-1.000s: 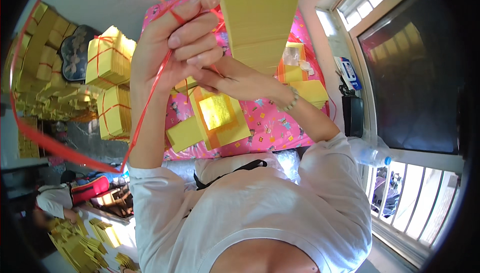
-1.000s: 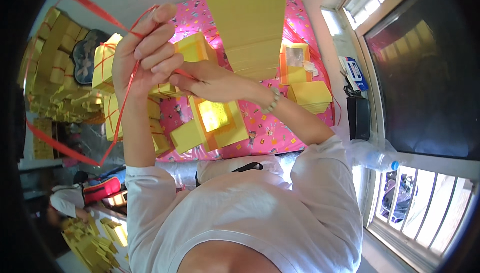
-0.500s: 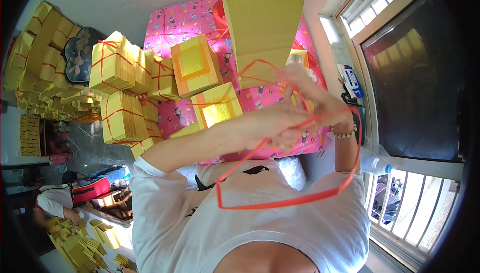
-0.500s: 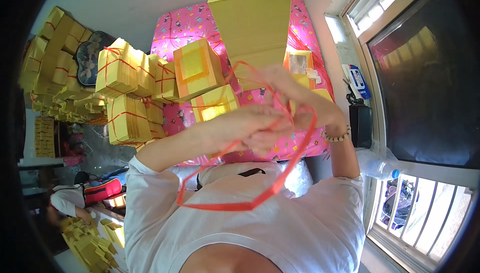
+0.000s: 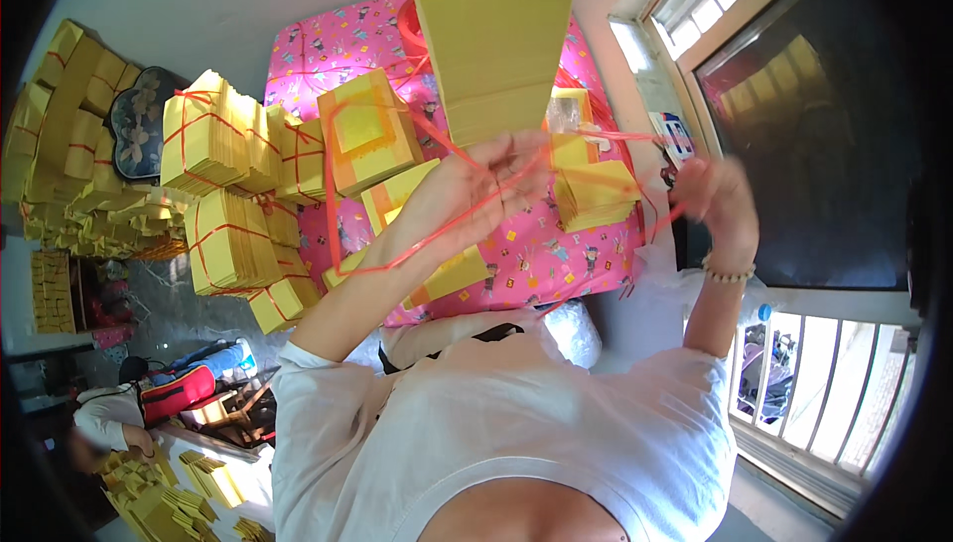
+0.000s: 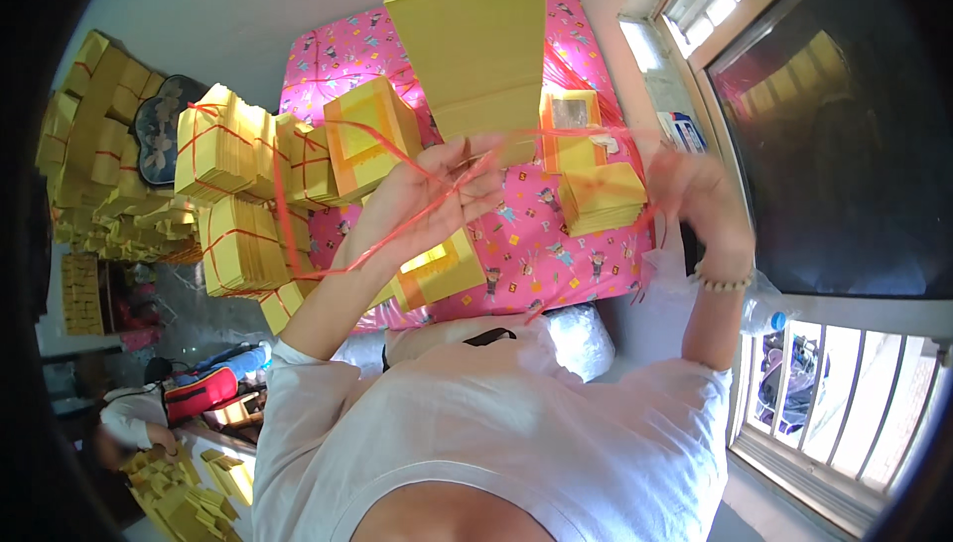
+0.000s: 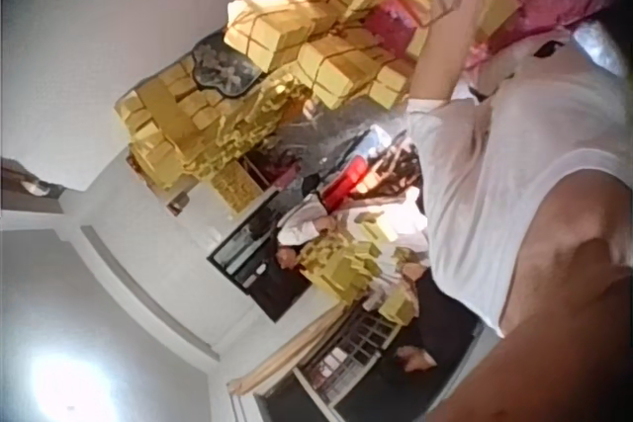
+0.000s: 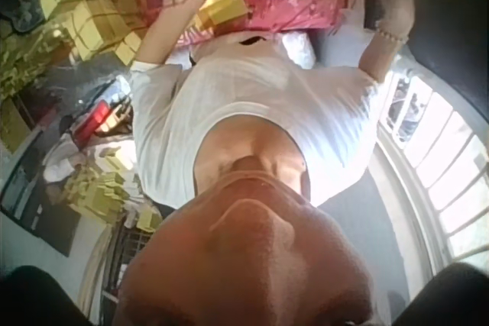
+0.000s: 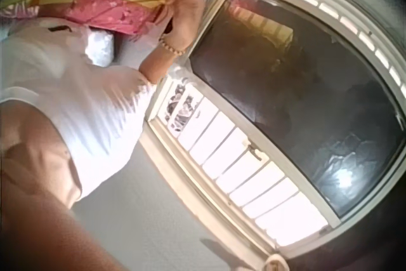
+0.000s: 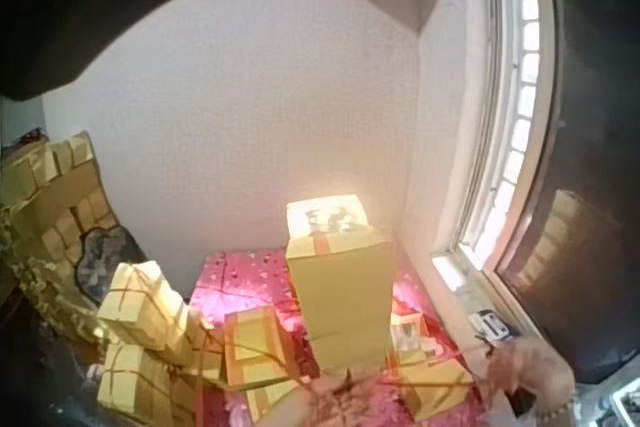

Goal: The person folds yellow paper sheets with gold foil accents into small rectangular packets. They repeatedly fold the sides and press the creases to form the shape. The person stacks the finished packets and ties a bundle with a red string.

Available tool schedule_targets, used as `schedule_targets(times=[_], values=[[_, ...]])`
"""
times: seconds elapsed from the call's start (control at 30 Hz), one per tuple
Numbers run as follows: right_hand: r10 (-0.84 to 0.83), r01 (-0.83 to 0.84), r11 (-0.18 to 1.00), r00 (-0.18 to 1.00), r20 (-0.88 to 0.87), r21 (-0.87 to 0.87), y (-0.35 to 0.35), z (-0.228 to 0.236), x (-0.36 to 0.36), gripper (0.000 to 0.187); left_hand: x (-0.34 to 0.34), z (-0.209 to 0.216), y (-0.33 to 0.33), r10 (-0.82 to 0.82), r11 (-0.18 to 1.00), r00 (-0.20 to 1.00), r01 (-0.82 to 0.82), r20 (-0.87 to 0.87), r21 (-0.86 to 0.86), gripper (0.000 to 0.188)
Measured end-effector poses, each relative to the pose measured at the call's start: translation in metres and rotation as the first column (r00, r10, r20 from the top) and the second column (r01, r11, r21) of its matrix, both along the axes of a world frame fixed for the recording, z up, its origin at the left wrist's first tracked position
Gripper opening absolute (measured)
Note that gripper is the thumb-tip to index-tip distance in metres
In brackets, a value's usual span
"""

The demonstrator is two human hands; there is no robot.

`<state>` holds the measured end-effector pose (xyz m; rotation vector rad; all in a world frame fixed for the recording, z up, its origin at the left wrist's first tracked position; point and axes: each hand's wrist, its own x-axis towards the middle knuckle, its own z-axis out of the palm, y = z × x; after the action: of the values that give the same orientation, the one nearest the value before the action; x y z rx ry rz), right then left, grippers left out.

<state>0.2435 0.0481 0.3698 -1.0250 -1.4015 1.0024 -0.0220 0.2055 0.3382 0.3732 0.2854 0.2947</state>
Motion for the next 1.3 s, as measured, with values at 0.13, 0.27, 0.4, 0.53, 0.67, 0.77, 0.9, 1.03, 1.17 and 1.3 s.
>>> schedule_targets(times=[0.13, 0.27, 0.4, 0.53, 0.67, 0.77, 0.9, 1.03, 1.17, 1.3], values=[[-0.576, 0.628, 0.776, 0.746, -0.333, 0.063, 0.028, 0.062, 0.021, 0.035, 0.006, -0.052, 0.003, 0.033, 0.995, 0.987, -0.047, -0.154, -0.084, 0.034], [-0.798, 0.872, 0.381, 0.478, -0.367, 0.309, 0.077, 0.082, 0.083, 0.033, 0.000, -0.084, -0.006, -0.012, 0.993, 0.977, -0.015, -0.215, -0.121, 0.029], [-0.891, 0.876, 0.166, 0.330, -0.313, 0.453, 0.131, 0.071, 0.135, 0.037, -0.004, -0.105, -0.014, -0.013, 0.996, 0.970, -0.008, -0.243, -0.084, 0.021], [-0.930, 0.825, 0.183, 0.322, -0.179, 0.534, 0.202, 0.028, 0.161, 0.044, -0.012, -0.102, -0.014, 0.044, 0.998, 0.951, -0.027, -0.305, 0.062, 0.016], [-0.895, 0.820, 0.440, 0.435, 0.102, 0.367, 0.245, -0.059, 0.169, 0.045, -0.020, -0.103, -0.003, 0.198, 0.949, 0.933, -0.106, -0.299, 0.298, 0.016], [-0.711, 0.690, 0.682, 0.548, 0.440, 0.242, 0.257, -0.140, 0.174, 0.042, -0.026, -0.107, 0.013, 0.299, 0.900, 0.894, -0.148, -0.334, 0.411, 0.017], [-0.641, 0.531, 0.718, 0.256, 0.723, 0.449, 0.231, -0.240, 0.214, 0.044, -0.023, -0.124, 0.036, 0.402, 0.844, 0.840, -0.187, -0.364, 0.503, 0.020], [-0.085, 0.554, 0.809, 0.441, 0.894, -0.197, 0.227, -0.192, 0.150, 0.040, -0.030, -0.126, 0.054, 0.546, 0.773, 0.716, -0.232, -0.435, 0.590, 0.028], [-0.051, 0.544, 0.641, 0.735, 0.676, -0.542, 0.195, -0.133, 0.111, 0.035, -0.015, -0.129, 0.065, 0.565, 0.733, 0.713, -0.201, -0.416, 0.650, 0.039], [-0.443, 0.591, 0.752, 0.780, 0.441, -0.290, 0.176, -0.123, 0.094, 0.028, 0.005, -0.130, 0.065, 0.620, 0.683, 0.695, -0.250, -0.364, 0.687, 0.045]])
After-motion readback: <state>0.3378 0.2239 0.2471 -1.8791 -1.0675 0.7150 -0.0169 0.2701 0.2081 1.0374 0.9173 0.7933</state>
